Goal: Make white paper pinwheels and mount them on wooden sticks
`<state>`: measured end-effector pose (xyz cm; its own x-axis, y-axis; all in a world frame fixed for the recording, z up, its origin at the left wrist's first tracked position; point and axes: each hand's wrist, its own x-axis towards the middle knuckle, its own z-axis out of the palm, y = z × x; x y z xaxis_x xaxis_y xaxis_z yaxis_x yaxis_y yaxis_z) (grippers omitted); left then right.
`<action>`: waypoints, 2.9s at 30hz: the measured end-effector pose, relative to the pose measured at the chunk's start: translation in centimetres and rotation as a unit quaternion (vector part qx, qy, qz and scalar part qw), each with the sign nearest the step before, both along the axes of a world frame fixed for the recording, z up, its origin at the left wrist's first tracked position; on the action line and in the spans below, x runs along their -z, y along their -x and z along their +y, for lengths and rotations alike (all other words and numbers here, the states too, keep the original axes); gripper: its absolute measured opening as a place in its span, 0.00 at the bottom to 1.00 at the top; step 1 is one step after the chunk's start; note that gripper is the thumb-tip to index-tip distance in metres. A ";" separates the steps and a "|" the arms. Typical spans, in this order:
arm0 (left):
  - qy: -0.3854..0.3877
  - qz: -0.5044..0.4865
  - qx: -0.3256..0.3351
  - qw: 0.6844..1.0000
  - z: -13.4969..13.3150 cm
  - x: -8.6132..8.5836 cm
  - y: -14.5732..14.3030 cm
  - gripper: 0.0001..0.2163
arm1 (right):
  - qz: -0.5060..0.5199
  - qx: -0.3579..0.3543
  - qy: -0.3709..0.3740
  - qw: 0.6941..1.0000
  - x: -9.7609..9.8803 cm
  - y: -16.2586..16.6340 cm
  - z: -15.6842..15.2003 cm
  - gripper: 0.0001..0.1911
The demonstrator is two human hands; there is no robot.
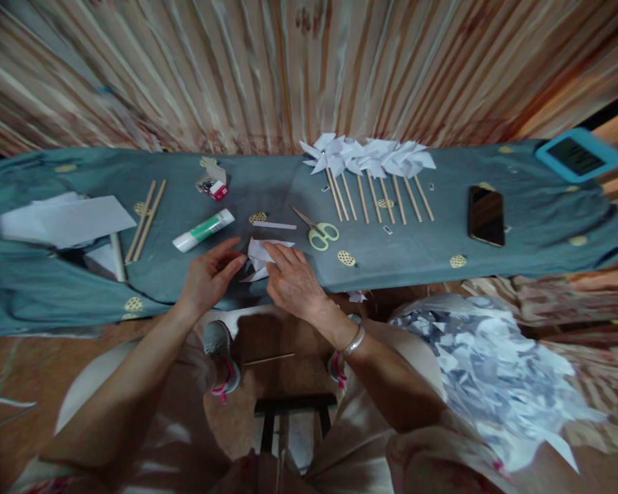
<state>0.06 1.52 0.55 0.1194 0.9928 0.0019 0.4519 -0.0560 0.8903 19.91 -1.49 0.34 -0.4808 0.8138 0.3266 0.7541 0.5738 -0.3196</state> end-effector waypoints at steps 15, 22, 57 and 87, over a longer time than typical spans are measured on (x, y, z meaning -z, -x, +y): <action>0.236 -0.402 -0.081 0.881 -1.3 -1.9 -2.9 0.37 | 0.088 0.073 -0.008 0.993 0.0 0.9 0.6 0.14; 0.213 -0.422 -0.109 0.875 -0.7 -2.1 -2.9 0.34 | 0.081 0.053 -0.022 0.995 -1.2 1.3 0.1 0.18; 0.180 -0.327 -0.064 0.925 -0.2 -0.9 -3.4 0.38 | 0.522 0.123 0.411 0.737 -1.8 -1.4 3.7 0.19; 0.175 -0.297 -0.048 0.938 -0.4 -1.2 -3.5 0.35 | 0.487 0.101 0.416 0.761 -1.5 -2.1 3.7 0.14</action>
